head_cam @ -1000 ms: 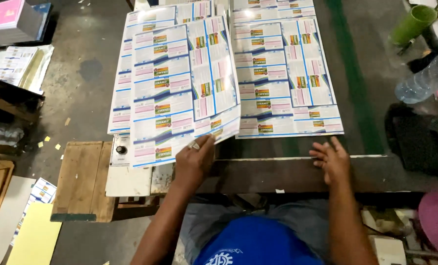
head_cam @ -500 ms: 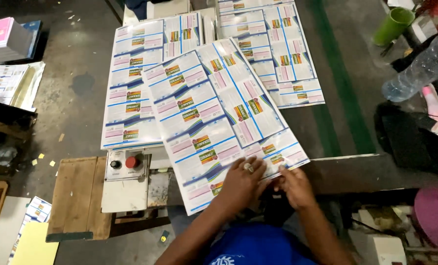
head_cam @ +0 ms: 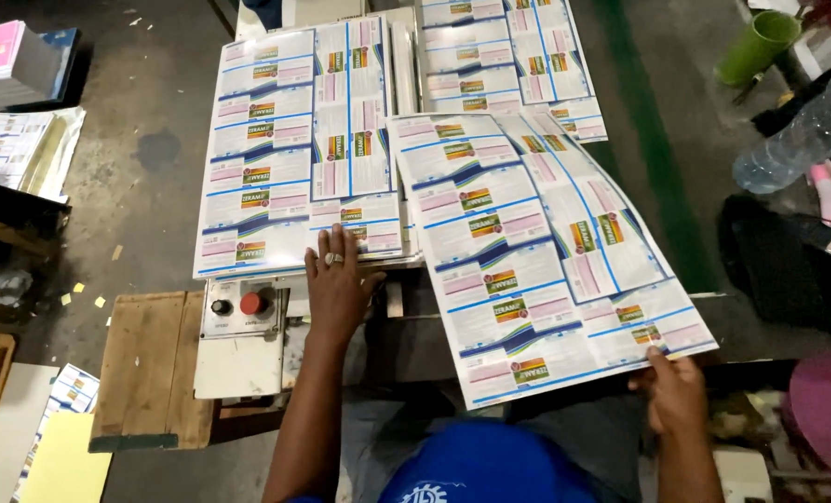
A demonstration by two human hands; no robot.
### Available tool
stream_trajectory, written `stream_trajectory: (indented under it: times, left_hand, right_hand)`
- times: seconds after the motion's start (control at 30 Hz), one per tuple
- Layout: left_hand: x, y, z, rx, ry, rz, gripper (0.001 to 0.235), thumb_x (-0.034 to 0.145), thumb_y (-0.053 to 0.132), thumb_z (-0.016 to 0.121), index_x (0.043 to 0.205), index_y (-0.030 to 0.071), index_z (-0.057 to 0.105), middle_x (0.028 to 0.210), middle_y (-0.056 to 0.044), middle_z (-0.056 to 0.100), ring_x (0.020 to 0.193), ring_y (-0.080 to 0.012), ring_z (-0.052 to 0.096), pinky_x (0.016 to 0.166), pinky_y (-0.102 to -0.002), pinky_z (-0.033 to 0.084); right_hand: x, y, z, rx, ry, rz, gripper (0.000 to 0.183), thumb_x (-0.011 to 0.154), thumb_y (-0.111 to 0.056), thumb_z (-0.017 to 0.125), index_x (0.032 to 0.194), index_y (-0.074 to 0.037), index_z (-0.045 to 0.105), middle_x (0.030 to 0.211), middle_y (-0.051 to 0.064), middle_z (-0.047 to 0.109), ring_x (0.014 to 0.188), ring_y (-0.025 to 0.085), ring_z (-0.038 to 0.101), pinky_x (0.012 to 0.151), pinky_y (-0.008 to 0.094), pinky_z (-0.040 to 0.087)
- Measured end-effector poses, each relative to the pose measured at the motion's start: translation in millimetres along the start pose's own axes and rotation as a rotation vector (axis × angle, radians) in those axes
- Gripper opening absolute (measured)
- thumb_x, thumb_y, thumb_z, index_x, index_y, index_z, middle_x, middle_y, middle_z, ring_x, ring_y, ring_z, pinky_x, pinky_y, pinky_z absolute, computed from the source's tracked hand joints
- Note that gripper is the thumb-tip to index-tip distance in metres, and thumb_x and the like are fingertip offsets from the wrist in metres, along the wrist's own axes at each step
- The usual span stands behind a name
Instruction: Manually organizing and stacking printed sheets on a machine bed.
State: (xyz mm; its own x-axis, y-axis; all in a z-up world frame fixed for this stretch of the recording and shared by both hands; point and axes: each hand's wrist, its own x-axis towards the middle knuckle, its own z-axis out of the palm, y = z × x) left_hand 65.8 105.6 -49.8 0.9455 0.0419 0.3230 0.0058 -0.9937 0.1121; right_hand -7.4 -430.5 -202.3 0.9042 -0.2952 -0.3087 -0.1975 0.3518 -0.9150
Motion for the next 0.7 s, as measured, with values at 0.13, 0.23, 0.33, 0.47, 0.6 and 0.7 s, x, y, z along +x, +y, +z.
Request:
stream_trajectory:
  times: [0.13,0.23,0.33,0.47,0.6,0.7]
  left_hand:
    - [-9.3,-7.0,4.8,0.073,0.027,0.013,0.066,0.093,0.039,0.070,0.145,0.002,0.053,0.153,-0.021,0.051,0.143,-0.0397,0.045,0.115,-0.058,0.032]
    - [-7.2,-10.8,-5.3,0.047,0.046,0.034,0.051,0.095,0.031,0.068,0.137,0.005,0.059,0.146,-0.018,0.059,0.138,-0.0382,0.052,0.112,-0.057,0.037]
    - [-1.5,-13.8,-20.2,-0.056,0.082,0.071,0.032,0.097,0.023,0.065,0.125,0.007,0.066,0.133,-0.016,0.068,0.129,-0.0357,0.061,0.106,-0.054,0.043]
    - [2.3,-7.3,-41.0,-0.208,0.156,0.066,0.017,0.098,0.010,0.062,0.111,0.006,0.071,0.115,-0.014,0.076,0.109,-0.0321,0.071,0.096,-0.047,0.051]
    - [-3.2,-4.7,-42.1,-0.133,0.224,0.065,0.016,0.096,0.008,0.063,0.109,0.004,0.072,0.108,-0.015,0.077,0.100,-0.0335,0.073,0.087,-0.046,0.055]
    - [-9.1,1.6,-50.2,-0.213,0.273,0.017,0.016,0.096,0.007,0.063,0.109,0.004,0.072,0.108,-0.017,0.077,0.098,-0.0352,0.073,0.083,-0.045,0.058]
  right_hand:
    - [-16.2,-15.5,-20.9,-0.200,0.171,0.042,0.020,0.106,-0.014,0.061,0.123,-0.003,0.062,0.102,0.010,0.070,0.079,0.018,0.066,0.056,0.033,0.053]
    - [-16.4,-12.1,-33.5,-0.225,0.179,0.011,0.024,0.106,-0.013,0.059,0.128,-0.003,0.061,0.107,0.008,0.070,0.082,0.017,0.066,0.057,0.033,0.052]
    - [-16.7,-8.8,-33.6,-0.253,0.138,-0.018,0.026,0.107,-0.012,0.058,0.131,-0.002,0.060,0.108,0.009,0.069,0.082,0.018,0.065,0.057,0.033,0.053]
    - [-10.1,-9.9,-7.1,-0.266,0.098,0.006,0.026,0.105,-0.013,0.056,0.129,-0.002,0.060,0.107,0.009,0.071,0.080,0.019,0.067,0.055,0.032,0.053]
    - [16.5,0.9,14.6,-0.281,0.051,0.033,0.024,0.105,-0.014,0.057,0.125,-0.003,0.060,0.106,0.009,0.071,0.080,0.019,0.068,0.053,0.033,0.054]
    - [31.8,-1.3,32.9,-0.230,0.010,-0.024,0.021,0.108,-0.015,0.057,0.125,-0.002,0.059,0.105,0.010,0.070,0.079,0.020,0.067,0.055,0.033,0.054]
